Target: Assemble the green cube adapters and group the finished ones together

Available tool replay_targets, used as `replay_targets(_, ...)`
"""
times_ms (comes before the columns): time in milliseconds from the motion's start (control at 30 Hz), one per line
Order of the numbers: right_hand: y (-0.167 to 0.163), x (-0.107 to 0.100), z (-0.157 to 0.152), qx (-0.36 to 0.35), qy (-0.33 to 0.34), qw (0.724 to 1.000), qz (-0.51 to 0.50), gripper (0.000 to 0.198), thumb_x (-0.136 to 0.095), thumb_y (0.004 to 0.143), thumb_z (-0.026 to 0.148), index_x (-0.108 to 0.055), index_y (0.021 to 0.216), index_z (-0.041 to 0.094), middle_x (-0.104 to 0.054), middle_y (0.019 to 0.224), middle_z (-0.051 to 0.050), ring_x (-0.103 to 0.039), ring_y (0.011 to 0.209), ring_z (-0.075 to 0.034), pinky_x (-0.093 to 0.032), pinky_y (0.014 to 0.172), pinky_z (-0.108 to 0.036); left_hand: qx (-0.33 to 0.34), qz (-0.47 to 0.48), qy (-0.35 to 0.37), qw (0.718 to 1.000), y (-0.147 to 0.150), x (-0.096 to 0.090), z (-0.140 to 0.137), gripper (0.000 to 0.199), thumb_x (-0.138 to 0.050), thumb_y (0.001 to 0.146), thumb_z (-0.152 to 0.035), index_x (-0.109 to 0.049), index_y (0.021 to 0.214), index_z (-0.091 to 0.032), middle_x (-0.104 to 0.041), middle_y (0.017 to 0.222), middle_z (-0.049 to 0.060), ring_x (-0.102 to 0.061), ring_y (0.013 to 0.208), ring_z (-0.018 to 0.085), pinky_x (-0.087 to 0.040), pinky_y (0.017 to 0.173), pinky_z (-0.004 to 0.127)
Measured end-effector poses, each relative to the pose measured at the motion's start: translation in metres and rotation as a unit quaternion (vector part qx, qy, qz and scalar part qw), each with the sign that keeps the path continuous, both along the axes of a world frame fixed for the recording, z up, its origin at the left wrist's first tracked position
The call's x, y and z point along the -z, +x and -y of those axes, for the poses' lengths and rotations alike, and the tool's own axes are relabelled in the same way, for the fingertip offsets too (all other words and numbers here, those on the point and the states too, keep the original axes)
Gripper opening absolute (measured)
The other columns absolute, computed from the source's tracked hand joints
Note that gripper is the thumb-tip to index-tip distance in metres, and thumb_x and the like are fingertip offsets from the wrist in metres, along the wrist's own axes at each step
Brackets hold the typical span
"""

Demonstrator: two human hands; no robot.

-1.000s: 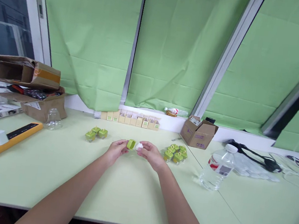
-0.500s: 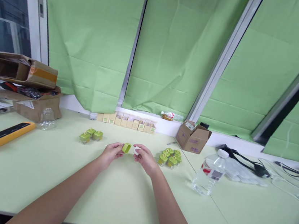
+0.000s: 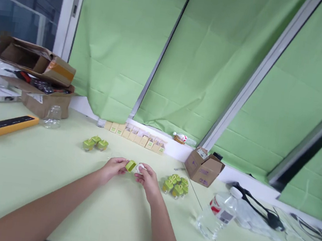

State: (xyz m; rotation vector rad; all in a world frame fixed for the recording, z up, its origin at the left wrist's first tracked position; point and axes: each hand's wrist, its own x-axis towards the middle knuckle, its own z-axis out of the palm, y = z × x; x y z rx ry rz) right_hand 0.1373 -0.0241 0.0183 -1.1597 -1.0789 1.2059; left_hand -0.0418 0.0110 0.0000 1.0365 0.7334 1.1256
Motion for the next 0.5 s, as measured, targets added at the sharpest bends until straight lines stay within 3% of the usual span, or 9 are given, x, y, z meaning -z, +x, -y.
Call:
replay_targets(267, -0.004, 0.003, -0.001, -0.023, 0.002, 1.000, 0.003, 0.051, -0.081, 0.063, 0.042, -0.067, 0.105, 0.019, -0.070, 0.088, -0.005, -0.068, 0.075, -0.018, -0.056, 0.077, -0.033, 0.002, 0.009, 0.005, 1.000, 0.000, 0.006, -0.005, 0.044, -0.080, 0.062, -0.051, -0.074, 0.085, -0.014, -0.072, 0.087, 0.011, -0.066, 0.080, 0.021, -0.046, 0.073, 0.031)
replay_targets(500, -0.008, -0.002, 0.004, -0.041, 0.028, 0.999, 0.007, 0.045, -0.084, 0.060, 0.040, -0.060, 0.091, 0.021, -0.071, 0.079, -0.004, -0.069, 0.077, -0.019, -0.056, 0.081, -0.036, 0.008, -0.001, 0.023, 1.000, -0.003, 0.010, -0.007, 0.042, -0.077, 0.068, -0.051, -0.072, 0.090, -0.015, -0.072, 0.092, 0.010, -0.067, 0.083, 0.021, -0.049, 0.082, 0.035)
